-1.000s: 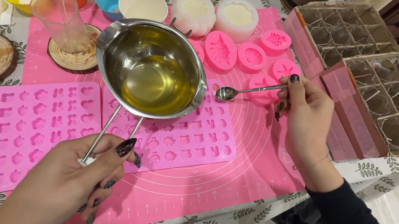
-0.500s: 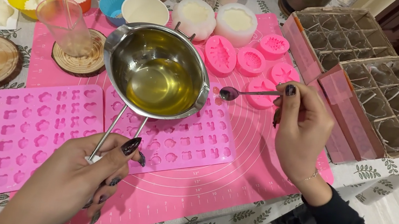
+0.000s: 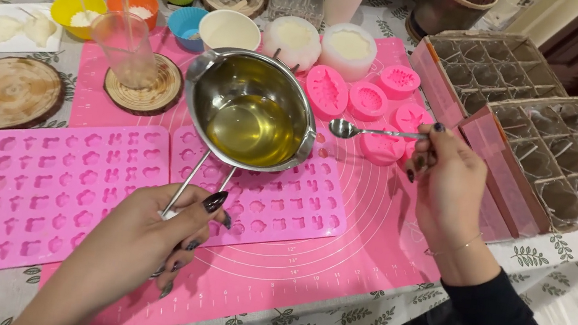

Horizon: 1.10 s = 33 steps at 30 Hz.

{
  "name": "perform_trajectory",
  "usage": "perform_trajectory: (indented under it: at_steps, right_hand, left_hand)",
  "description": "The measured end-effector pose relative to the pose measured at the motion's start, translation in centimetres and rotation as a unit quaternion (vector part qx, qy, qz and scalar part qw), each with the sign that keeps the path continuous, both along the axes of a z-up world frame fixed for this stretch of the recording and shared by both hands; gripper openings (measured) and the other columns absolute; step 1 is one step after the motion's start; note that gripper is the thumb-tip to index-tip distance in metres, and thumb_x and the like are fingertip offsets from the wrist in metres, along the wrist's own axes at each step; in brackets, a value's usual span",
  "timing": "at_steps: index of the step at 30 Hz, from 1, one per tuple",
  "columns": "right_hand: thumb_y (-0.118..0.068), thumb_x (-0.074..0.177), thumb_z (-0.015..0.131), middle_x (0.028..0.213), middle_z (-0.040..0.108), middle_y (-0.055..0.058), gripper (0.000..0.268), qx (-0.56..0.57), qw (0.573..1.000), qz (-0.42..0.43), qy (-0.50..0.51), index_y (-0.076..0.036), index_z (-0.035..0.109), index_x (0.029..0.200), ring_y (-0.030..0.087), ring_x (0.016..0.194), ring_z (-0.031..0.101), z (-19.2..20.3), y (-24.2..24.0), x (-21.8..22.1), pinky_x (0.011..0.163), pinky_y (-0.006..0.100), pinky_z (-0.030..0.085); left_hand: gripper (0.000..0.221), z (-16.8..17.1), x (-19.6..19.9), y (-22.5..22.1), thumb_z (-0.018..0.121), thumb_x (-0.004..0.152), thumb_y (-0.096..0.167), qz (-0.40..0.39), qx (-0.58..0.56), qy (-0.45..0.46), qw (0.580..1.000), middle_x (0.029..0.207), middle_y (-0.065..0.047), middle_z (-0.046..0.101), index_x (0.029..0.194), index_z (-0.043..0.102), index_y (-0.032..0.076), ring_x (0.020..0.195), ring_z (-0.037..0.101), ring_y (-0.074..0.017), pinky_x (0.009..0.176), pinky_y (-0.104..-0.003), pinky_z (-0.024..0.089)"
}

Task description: The person is pouring melted wax from a small pot into a silicone heart-shaped mold using a spoon.

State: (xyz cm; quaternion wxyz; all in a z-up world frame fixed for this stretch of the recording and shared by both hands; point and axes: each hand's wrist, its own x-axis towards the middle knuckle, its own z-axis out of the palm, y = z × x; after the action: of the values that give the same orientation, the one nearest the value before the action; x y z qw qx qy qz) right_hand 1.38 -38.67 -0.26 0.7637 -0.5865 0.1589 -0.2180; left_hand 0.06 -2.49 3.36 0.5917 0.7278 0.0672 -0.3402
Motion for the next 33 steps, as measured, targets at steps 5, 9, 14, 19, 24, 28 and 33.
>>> perform_trajectory:
  at_steps: [5, 9, 14, 19, 24, 28, 33]
  right_hand:
    - [-0.009, 0.106, 0.053, 0.083, 0.059, 0.002, 0.017, 0.0, 0.999, 0.024, -0.039, 0.003, 0.064, 0.106, 0.009, 0.07, 0.053, 2.4, 1.0, 0.4, 0.062, 0.026, 0.046]
    - [-0.01, 0.104, 0.052, 0.082, 0.06, 0.002, 0.018, -0.008, 0.998, 0.037, -0.045, 0.002, 0.065, 0.104, 0.009, 0.069, 0.054, 4.0, 3.0, 0.9, 0.062, 0.025, 0.048]
    - [-0.012, 0.105, 0.054, 0.079, 0.06, 0.001, 0.019, -0.039, 0.995, 0.066, -0.062, 0.003, 0.067, 0.103, 0.009, 0.065, 0.052, 3.3, 4.7, 2.0, 0.059, 0.025, 0.046]
    - [-0.014, 0.105, 0.055, 0.077, 0.061, 0.001, 0.022, -0.114, 0.988, 0.066, -0.077, 0.003, 0.068, 0.101, 0.008, 0.061, 0.053, 2.3, 6.3, 3.2, 0.055, 0.023, 0.046]
    - [-0.017, 0.105, 0.055, 0.075, 0.06, -0.001, 0.024, -0.208, 0.975, 0.059, -0.053, 0.0, 0.071, 0.102, 0.005, 0.053, 0.048, 2.4, 8.3, 3.0, 0.046, 0.022, 0.039]
    - [-0.019, 0.106, 0.054, 0.073, 0.059, -0.001, 0.025, -0.217, 0.974, 0.066, -0.03, -0.001, 0.072, 0.101, 0.004, 0.052, 0.048, 1.2, 8.6, 3.2, 0.047, 0.022, 0.04]
    - [-0.019, 0.105, 0.055, 0.072, 0.058, 0.0, 0.027, -0.198, 0.977, 0.075, 0.013, 0.001, 0.072, 0.099, 0.006, 0.053, 0.048, 0.4, 8.5, 3.3, 0.047, 0.024, 0.042]
  left_hand:
    - [0.03, -0.4, 0.2, 0.0, 0.061, 0.097, 0.031, -0.006, -0.008, -0.043, 0.999, 0.064, -0.001, 0.049, 0.094, 0.07, 0.003, 0.046, 0.045, -0.0115, 0.037, -0.03, 0.04]
    - [0.028, -1.9, 0.5, 0.3, 0.059, 0.097, 0.026, -0.022, -0.034, -0.081, 0.996, 0.066, -0.001, 0.05, 0.093, 0.068, 0.0, 0.047, 0.045, -0.0106, 0.036, -0.029, 0.04]
    - [0.027, -2.7, 0.6, 0.3, 0.058, 0.098, 0.022, -0.022, -0.065, -0.099, 0.993, 0.064, -0.001, 0.049, 0.096, 0.07, -0.002, 0.046, 0.045, -0.0101, 0.034, -0.029, 0.039]
    - [0.027, -3.0, 0.7, 0.5, 0.057, 0.098, 0.02, -0.024, -0.094, -0.11, 0.989, 0.062, -0.001, 0.048, 0.097, 0.069, -0.004, 0.045, 0.045, -0.0098, 0.034, -0.029, 0.04]
    - [0.027, -2.9, 0.8, 0.5, 0.058, 0.097, 0.018, -0.026, -0.105, -0.103, 0.989, 0.062, 0.0, 0.049, 0.098, 0.072, -0.005, 0.045, 0.045, -0.0096, 0.033, -0.028, 0.038]
    - [0.028, -2.8, 0.7, 0.6, 0.059, 0.098, 0.02, -0.03, -0.099, -0.116, 0.988, 0.061, -0.002, 0.047, 0.098, 0.072, -0.005, 0.045, 0.045, -0.0098, 0.033, -0.028, 0.038]
    - [0.023, -3.8, 1.1, 0.8, 0.059, 0.093, 0.013, -0.029, -0.113, -0.111, 0.987, 0.064, 0.0, 0.051, 0.1, 0.072, -0.004, 0.046, 0.046, -0.0092, 0.033, -0.028, 0.039]
